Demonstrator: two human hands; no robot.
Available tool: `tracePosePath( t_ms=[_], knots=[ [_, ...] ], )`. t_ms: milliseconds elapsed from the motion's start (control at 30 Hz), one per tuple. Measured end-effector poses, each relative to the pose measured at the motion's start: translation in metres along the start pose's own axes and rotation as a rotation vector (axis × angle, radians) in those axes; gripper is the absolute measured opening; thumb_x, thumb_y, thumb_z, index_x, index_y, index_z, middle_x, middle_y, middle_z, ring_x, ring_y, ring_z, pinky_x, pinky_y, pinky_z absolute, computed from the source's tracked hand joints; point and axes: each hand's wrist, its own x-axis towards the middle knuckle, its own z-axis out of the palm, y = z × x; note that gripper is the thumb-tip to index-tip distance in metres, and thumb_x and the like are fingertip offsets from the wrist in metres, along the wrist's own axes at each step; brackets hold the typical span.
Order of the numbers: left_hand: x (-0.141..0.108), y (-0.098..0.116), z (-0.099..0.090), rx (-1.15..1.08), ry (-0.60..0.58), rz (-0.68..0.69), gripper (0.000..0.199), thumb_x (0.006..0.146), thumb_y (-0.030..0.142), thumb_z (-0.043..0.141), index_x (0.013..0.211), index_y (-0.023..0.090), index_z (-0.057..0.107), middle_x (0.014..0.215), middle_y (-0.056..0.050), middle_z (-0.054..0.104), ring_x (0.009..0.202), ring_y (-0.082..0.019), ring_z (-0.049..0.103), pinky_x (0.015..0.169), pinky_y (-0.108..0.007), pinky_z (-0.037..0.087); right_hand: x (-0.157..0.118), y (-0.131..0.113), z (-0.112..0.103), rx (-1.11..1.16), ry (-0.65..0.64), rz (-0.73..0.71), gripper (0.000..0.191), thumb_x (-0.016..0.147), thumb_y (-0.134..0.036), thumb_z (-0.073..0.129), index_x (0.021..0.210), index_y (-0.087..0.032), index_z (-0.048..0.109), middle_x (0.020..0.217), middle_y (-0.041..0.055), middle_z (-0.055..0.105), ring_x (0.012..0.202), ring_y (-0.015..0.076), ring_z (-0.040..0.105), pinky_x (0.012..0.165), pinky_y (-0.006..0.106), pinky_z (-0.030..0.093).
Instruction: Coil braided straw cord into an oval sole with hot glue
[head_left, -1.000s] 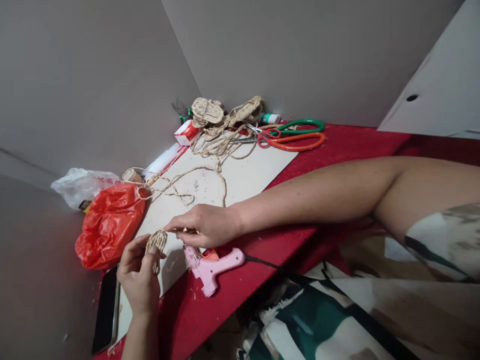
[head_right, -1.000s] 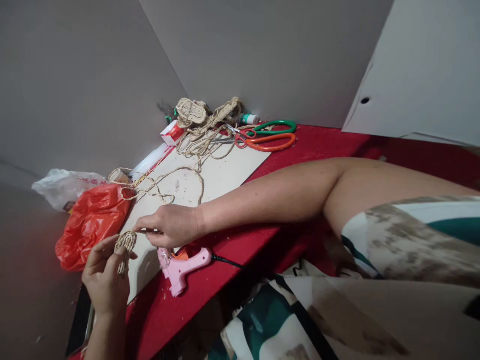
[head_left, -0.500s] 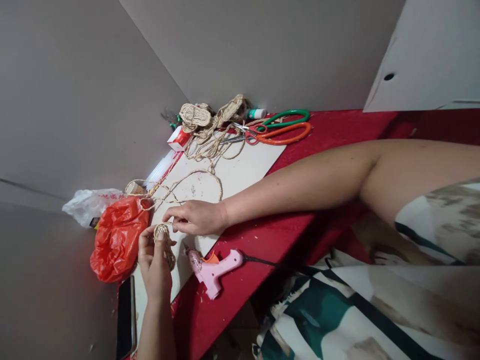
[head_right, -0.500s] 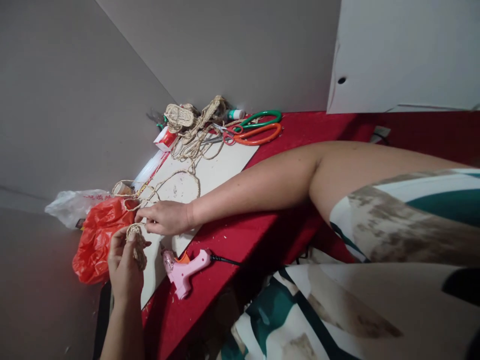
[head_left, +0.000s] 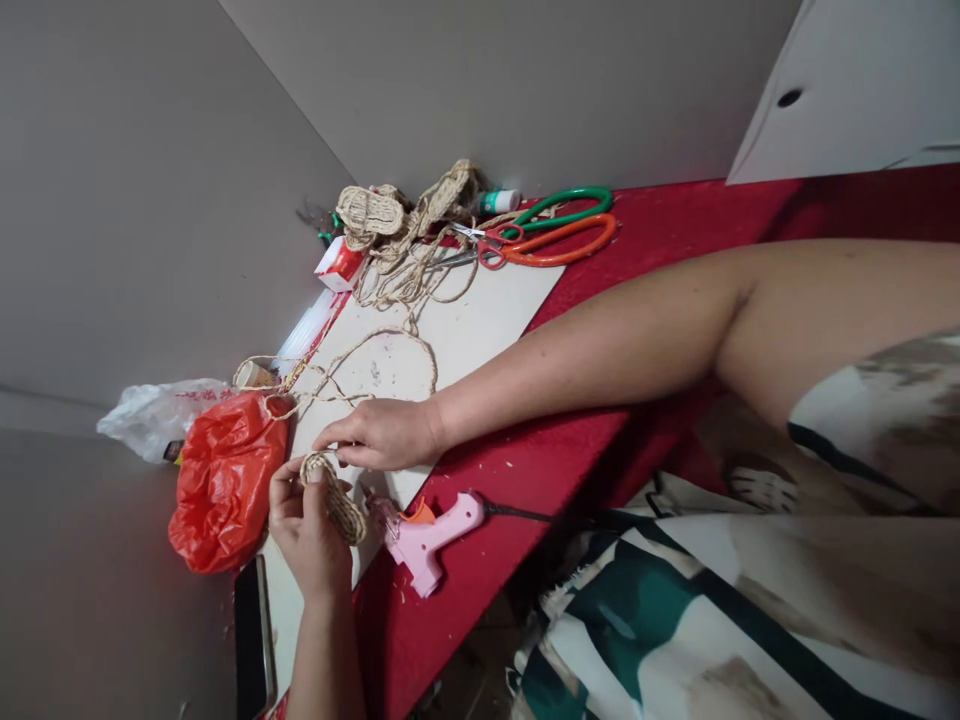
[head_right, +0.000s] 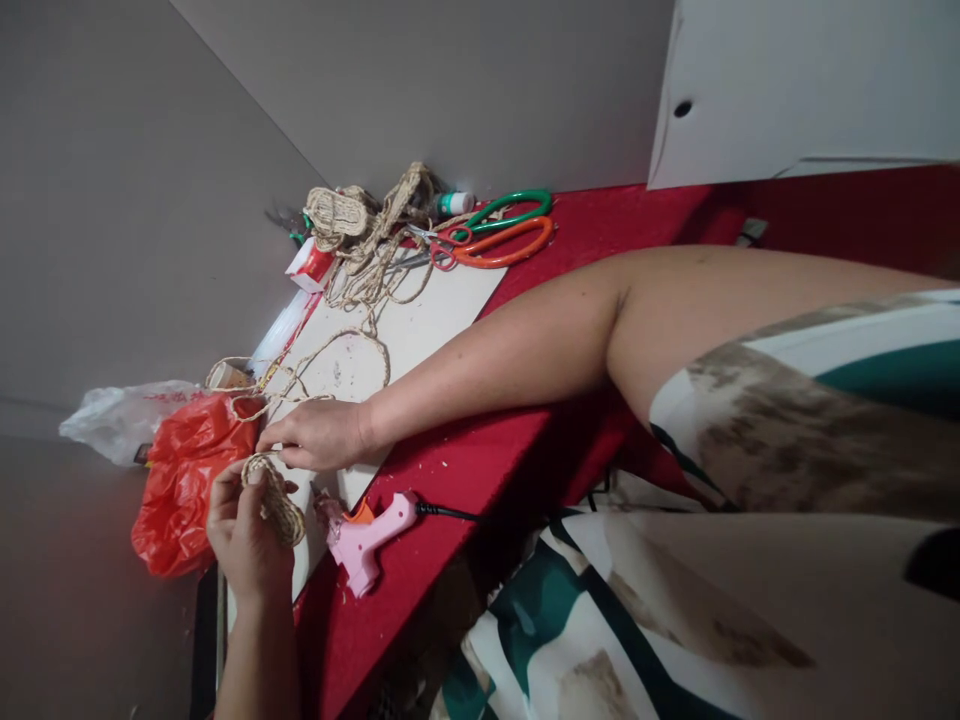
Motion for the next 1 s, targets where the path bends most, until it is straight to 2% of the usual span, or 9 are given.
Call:
tracePosePath(
  t_ms=[367,667,833,1000],
  knots=[
    [-0.002,-0.005,0.004,0.023,0.092,0.089,0.023,0.074,0.030,0.069,0.089,0.018,0.057,0.083,0.000,0.061,0.063,-0.012,0.060,0.060,-0.026,0.051,0.000,-0.011,0.001,0.031,-0.032,0.017,0.027,0.087,-0.006,0.046,0.108,-0.008,0.064,0.083,0.0064,0.068,0.075,0.0106,0.057,0.071,0.022,0.043],
    [-0.003,-0.009,0.005,0.041,0.132,0.152,0.021,0.078,0.029,0.068,0.094,0.018,0.059,0.086,-0.001,0.063,0.077,-0.012,0.061,0.070,-0.023,0.048,-0.002,-0.012,0.007,-0.016,-0.051,0.029,0.026,0.088,-0.009,0.044,0.106,-0.009,0.063,0.097,0.0106,0.067,0.084,0.0136,0.058,0.078,0.026,0.043],
    [-0.004,-0.011,0.005,0.043,0.151,0.177,0.022,0.079,0.030,0.067,0.095,0.019,0.058,0.086,0.000,0.062,0.077,-0.011,0.059,0.071,-0.023,0.046,-0.004,-0.021,0.004,0.007,-0.076,0.079,0.032,0.087,-0.008,0.043,0.115,-0.005,0.059,0.092,0.0114,0.067,0.078,0.0130,0.057,0.074,0.025,0.042],
    [-0.006,-0.013,0.004,0.063,0.157,0.197,0.021,0.080,0.031,0.065,0.096,0.019,0.057,0.086,0.000,0.061,0.077,-0.012,0.059,0.071,-0.025,0.046,-0.004,-0.024,0.003,0.109,-0.090,0.097,0.033,0.086,-0.004,0.040,0.114,-0.005,0.059,0.077,0.0052,0.065,0.069,0.0103,0.055,0.071,0.023,0.042]
  ],
)
